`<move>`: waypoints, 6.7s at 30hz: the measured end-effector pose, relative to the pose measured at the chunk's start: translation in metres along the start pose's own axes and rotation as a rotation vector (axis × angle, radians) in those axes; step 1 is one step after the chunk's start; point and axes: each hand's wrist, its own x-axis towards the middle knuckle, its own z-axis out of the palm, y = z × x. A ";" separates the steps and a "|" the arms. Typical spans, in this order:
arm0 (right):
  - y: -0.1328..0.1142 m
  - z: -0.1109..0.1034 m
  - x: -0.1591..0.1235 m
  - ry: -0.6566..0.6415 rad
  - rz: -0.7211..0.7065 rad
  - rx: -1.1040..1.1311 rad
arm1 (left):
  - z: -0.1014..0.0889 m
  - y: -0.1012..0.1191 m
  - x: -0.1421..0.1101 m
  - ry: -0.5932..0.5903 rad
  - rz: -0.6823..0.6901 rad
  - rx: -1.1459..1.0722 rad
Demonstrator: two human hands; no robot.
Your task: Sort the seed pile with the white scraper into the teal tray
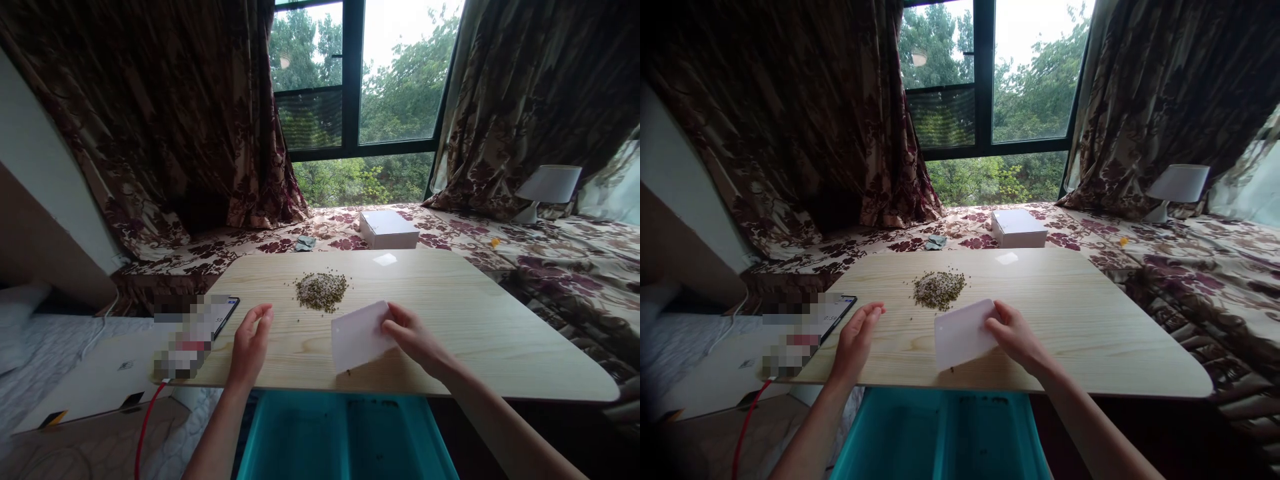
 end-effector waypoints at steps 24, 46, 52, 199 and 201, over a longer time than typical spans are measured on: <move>0.024 -0.026 0.041 0.327 -0.162 0.097 | 0.002 0.003 -0.001 0.007 0.005 -0.014; 0.026 -0.016 0.050 0.261 -0.155 0.024 | 0.002 0.001 -0.001 0.011 0.001 -0.025; 0.026 -0.012 0.054 0.285 -0.173 0.012 | 0.002 0.004 -0.001 0.007 -0.005 -0.027; 0.011 0.005 0.048 0.281 -0.159 -0.079 | 0.002 0.005 -0.001 0.004 -0.004 -0.034; 0.011 0.005 0.048 0.280 -0.158 -0.068 | 0.002 0.005 -0.001 0.004 -0.001 -0.030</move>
